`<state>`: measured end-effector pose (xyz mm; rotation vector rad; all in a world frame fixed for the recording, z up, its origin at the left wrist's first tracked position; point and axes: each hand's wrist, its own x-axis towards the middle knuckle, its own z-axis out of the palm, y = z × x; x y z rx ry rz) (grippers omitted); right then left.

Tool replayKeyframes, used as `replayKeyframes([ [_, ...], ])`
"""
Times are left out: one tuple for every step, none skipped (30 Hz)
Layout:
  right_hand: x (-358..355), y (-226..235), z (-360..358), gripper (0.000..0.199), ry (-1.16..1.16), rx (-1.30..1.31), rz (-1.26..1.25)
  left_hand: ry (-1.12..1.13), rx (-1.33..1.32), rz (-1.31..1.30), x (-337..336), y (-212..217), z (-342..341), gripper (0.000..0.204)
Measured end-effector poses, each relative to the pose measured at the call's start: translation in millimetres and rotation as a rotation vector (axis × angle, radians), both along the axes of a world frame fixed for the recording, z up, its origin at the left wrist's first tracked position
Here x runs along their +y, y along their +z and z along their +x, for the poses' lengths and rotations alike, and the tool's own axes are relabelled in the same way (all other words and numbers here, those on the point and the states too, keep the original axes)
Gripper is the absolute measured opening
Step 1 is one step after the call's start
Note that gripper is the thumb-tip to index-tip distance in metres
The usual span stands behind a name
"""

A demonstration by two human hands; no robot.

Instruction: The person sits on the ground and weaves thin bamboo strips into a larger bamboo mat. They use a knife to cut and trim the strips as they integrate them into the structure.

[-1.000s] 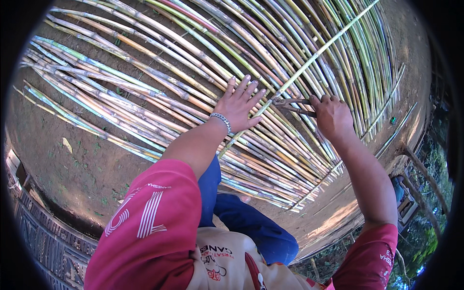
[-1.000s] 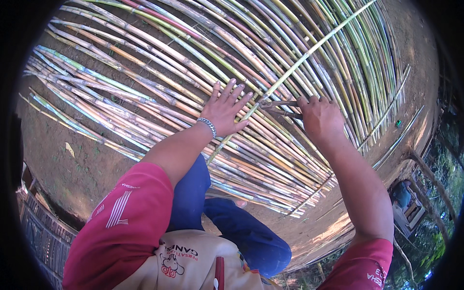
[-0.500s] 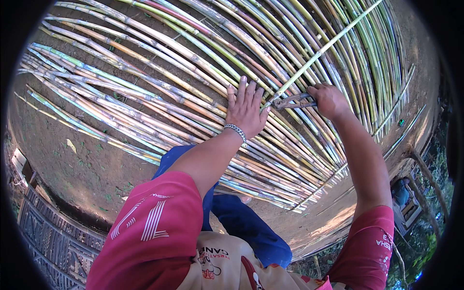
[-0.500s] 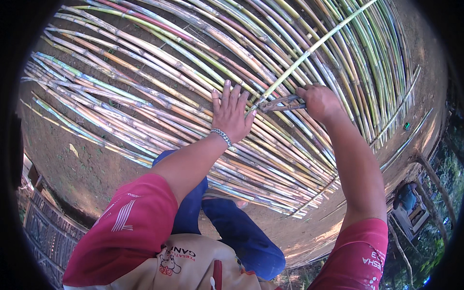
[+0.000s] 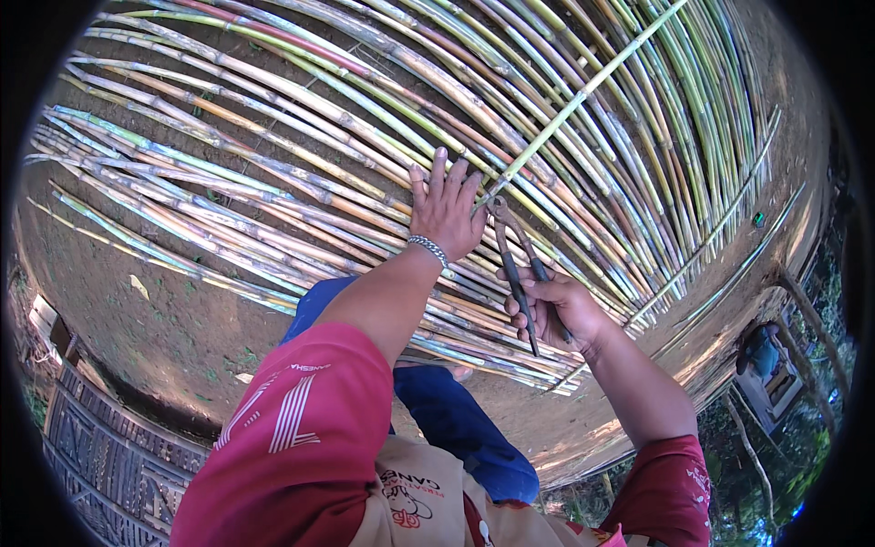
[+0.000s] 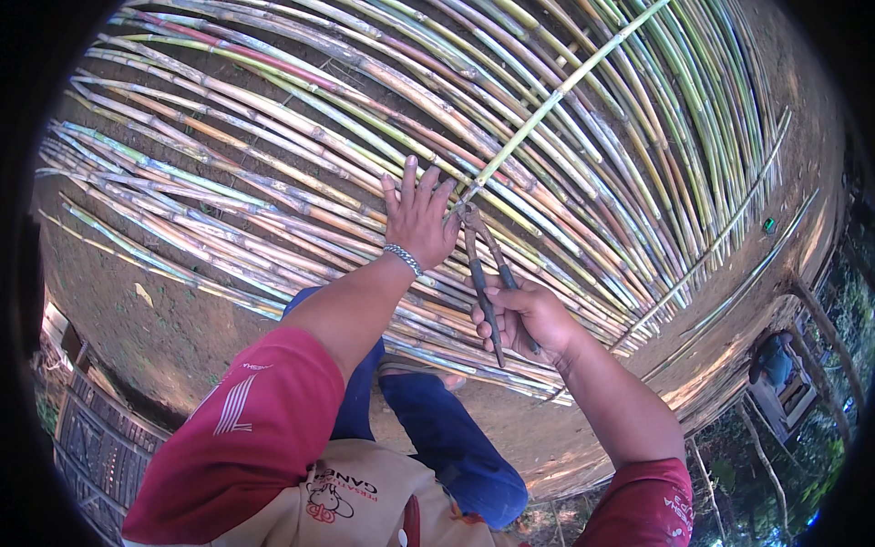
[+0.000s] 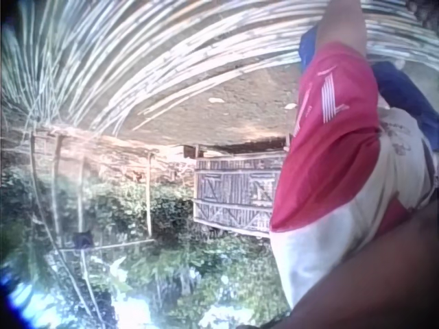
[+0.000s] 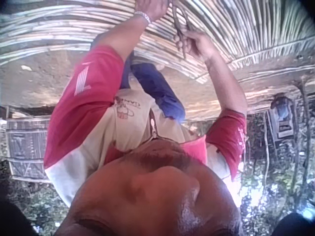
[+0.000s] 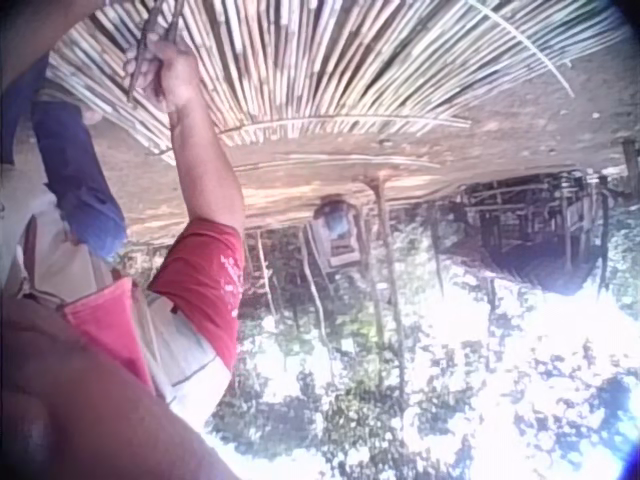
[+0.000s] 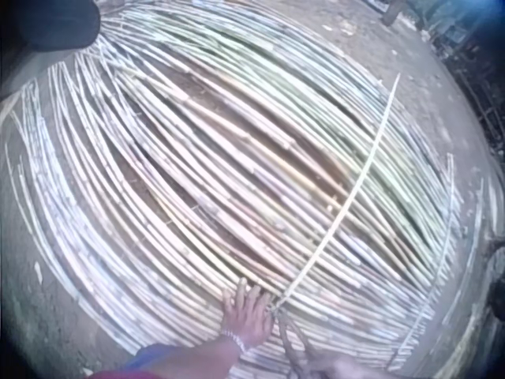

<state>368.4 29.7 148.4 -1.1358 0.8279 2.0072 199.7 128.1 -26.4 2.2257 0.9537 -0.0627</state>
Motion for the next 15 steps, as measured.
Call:
replayKeyframes([
  [-4.3, -0.8, -1.8, 0.037, 0.010, -0.032, 0.002, 0.003, 0.002, -0.003, -0.2, 0.0, 0.0, 0.061],
  [-6.0, -0.7, -5.7, 0.036, 0.019, -0.065, 0.004, 0.006, 0.002, -0.006, 0.2, -0.8, 0.3, 0.061],
  [-4.5, -0.3, -8.0, 0.035, 0.032, -0.096, 0.016, 0.013, 0.004, 0.000, 2.2, -1.0, 0.4, 0.062],
  [-3.4, 3.0, -8.8, 0.043, 0.028, -0.083, 0.030, 0.013, 0.015, -0.005, 1.8, 0.2, -0.3, 0.062],
  [-2.0, 7.6, -10.7, 0.045, 0.074, -0.146, 0.027, 0.017, 0.006, -0.002, 2.1, -0.3, -0.3, 0.062],
  [-0.4, 13.4, -14.2, 0.048, 0.122, -0.210, 0.022, 0.022, -0.004, -0.001, 2.7, -0.4, -0.9, 0.063],
  [-0.3, 18.0, -17.3, 0.051, 0.169, -0.274, 0.017, 0.028, -0.014, 0.000, 3.3, 0.0, -1.6, 0.063],
  [-3.0, 19.8, -19.5, 0.056, 0.185, -0.356, -0.010, 0.022, 0.000, -0.010, 3.3, 1.1, -1.6, 0.063],
  [-2.0, 22.0, -18.8, 0.054, 0.202, -0.371, -0.033, 0.017, -0.003, -0.003, 3.2, 1.1, -1.5, 0.063],
  [0.4, 23.8, -17.4, 0.053, 0.218, -0.387, -0.056, 0.013, -0.005, 0.005, 2.5, 0.3, -1.7, 0.064],
  [3.4, 25.3, -16.4, 0.052, 0.235, -0.401, -0.080, 0.009, -0.008, 0.012, 2.3, 0.2, -1.9, 0.064],
  [7.9, 26.0, -16.7, 0.050, 0.247, -0.407, -0.088, 0.006, -0.006, 0.013, 3.0, 1.1, -1.5, 0.064],
  [13.0, 28.0, -14.5, 0.050, 0.292, -0.408, -0.081, 0.003, -0.003, 0.014, 3.8, 2.3, -1.4, 0.064],
  [18.6, 30.6, -12.0, 0.050, 0.337, -0.409, -0.074, 0.001, 0.000, 0.014, 4.3, 3.3, -1.2, 0.063],
  [23.1, 32.4, -10.3, 0.050, 0.383, -0.409, -0.065, 0.002, 0.001, 0.016, 4.6, 3.8, -1.3, 0.064],
])
